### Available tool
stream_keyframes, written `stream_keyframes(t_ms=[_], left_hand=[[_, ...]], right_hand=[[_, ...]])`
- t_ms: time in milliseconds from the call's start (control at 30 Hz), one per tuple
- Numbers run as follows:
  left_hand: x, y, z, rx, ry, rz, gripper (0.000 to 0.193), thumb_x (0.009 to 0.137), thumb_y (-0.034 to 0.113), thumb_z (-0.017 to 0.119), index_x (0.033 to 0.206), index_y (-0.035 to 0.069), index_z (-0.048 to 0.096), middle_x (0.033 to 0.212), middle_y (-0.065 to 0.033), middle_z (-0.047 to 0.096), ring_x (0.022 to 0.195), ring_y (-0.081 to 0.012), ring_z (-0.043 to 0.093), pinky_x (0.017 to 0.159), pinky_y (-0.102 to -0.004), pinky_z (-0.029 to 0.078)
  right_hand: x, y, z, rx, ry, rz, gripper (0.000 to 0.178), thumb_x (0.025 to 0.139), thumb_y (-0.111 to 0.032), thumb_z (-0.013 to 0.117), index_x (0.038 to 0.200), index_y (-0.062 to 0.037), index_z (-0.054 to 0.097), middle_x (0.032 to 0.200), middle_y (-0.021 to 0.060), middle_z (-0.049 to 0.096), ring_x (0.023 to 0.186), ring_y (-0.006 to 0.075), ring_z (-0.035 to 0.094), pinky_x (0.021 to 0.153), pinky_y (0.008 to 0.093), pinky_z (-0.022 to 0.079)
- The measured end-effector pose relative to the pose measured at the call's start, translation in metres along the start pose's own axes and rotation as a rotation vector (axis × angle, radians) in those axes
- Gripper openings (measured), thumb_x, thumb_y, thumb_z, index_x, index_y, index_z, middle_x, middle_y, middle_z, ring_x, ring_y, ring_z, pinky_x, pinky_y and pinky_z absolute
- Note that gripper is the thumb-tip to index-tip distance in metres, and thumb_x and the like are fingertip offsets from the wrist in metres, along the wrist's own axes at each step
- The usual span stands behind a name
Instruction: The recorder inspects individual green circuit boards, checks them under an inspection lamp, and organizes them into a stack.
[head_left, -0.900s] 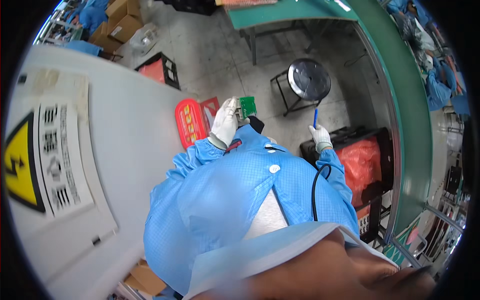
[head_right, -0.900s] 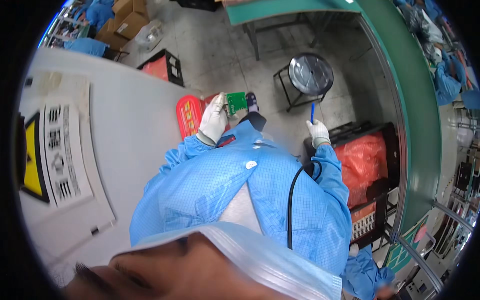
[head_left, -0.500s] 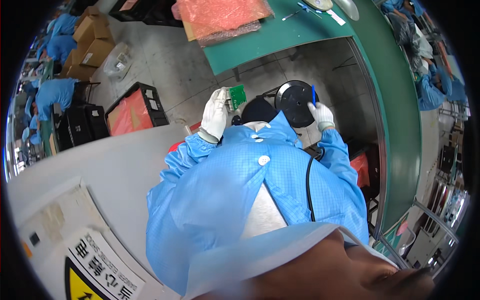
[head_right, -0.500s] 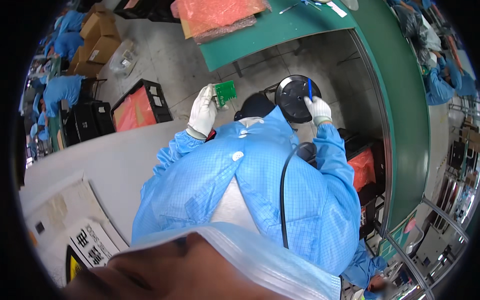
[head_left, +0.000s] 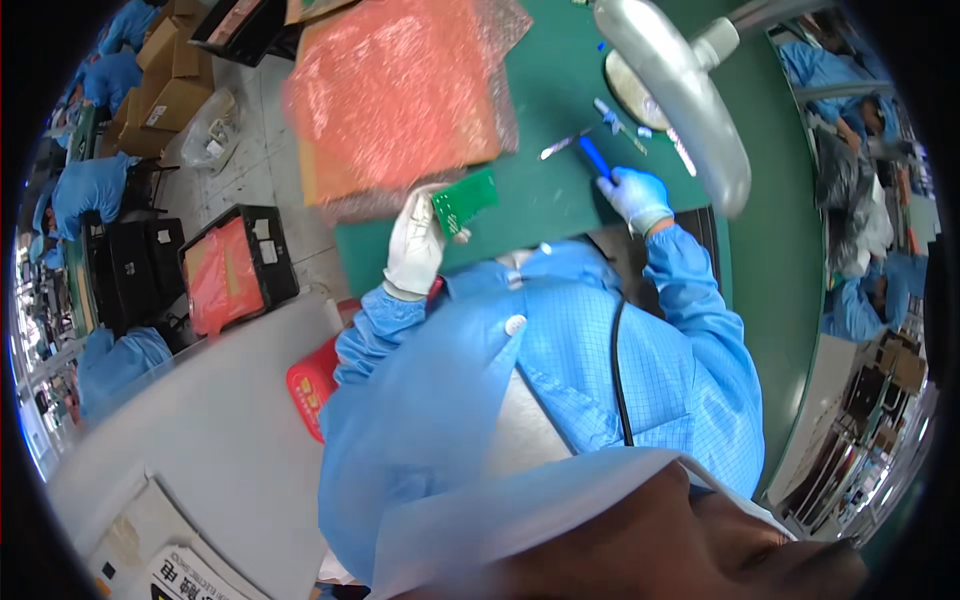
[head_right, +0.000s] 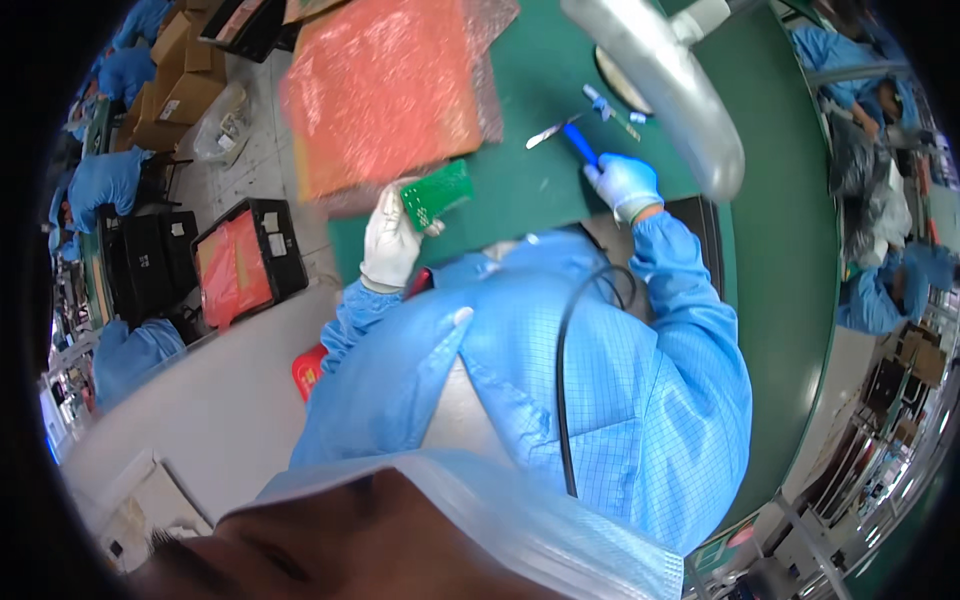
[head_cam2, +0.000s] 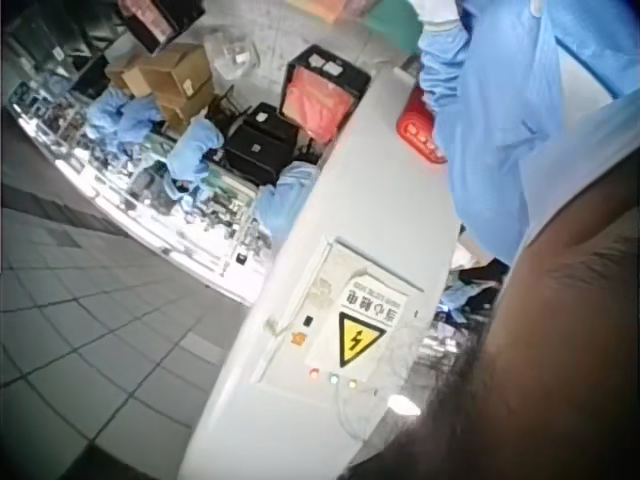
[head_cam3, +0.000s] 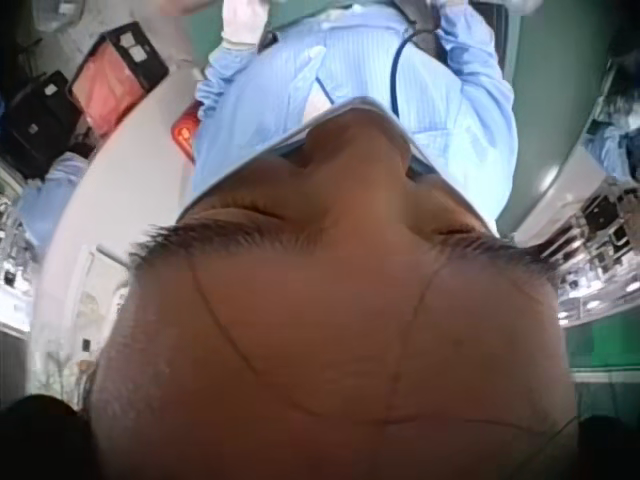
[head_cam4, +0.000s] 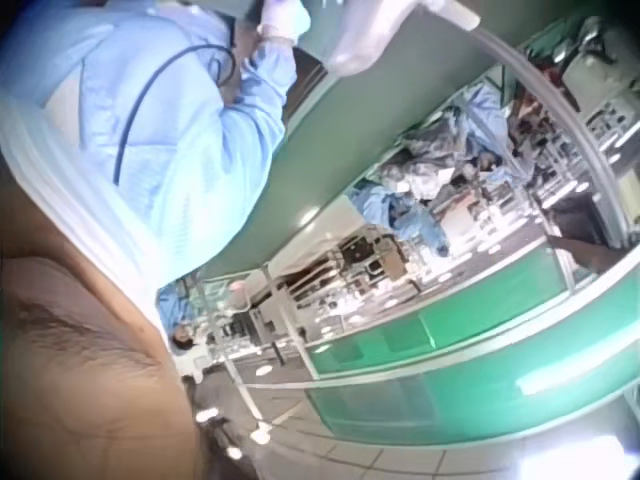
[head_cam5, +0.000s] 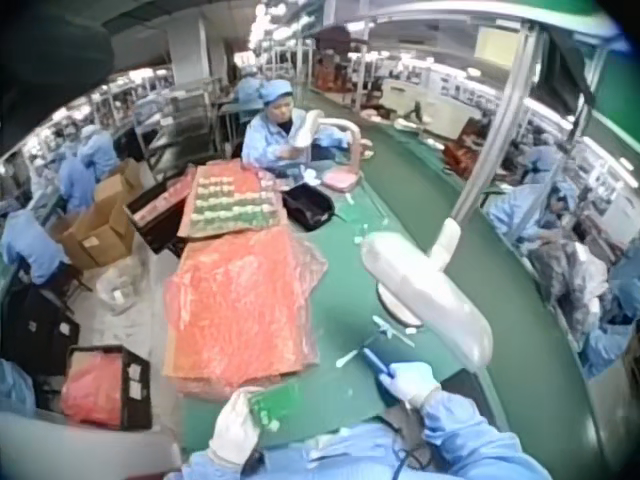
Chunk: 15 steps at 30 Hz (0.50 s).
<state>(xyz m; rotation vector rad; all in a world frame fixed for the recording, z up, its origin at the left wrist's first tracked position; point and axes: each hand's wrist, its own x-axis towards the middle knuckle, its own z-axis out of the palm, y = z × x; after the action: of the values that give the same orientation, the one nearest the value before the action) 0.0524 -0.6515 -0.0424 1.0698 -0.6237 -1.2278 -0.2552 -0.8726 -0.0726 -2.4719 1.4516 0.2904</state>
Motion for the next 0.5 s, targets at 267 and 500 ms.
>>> stream_keyframes(t_ms=[267,500], left_hand=[[0.093,-0.105,0.07,-0.325,-0.099,-0.22,0.047,0.11,0.035,0.028,0.131,-0.002,0.048,0.108,-0.0151,0.065,0.082,-0.0212,0.065,0.07,-0.0333,0.054],[0.093,-0.15,0.099,0.653,0.085,0.232,0.057,0.069,0.016,0.087,0.116,-0.003,0.062,0.114,-0.0202,0.065,0.093,-0.0341,0.068,0.083,-0.0365,0.055]], right_hand=[[0.041,0.03,-0.005,0.141,0.264,-0.275,0.028,0.089,-0.035,0.067,0.096,-0.0073,0.072,0.083,0.0169,0.07,0.075,0.0363,0.068,0.065,0.0456,0.053],[-0.033,0.022,-0.025,0.755,0.421,-0.682,0.019,0.086,0.002,0.061,0.102,0.0036,0.069,0.084,0.0128,0.068,0.072,0.0183,0.066,0.064,0.0299,0.052]])
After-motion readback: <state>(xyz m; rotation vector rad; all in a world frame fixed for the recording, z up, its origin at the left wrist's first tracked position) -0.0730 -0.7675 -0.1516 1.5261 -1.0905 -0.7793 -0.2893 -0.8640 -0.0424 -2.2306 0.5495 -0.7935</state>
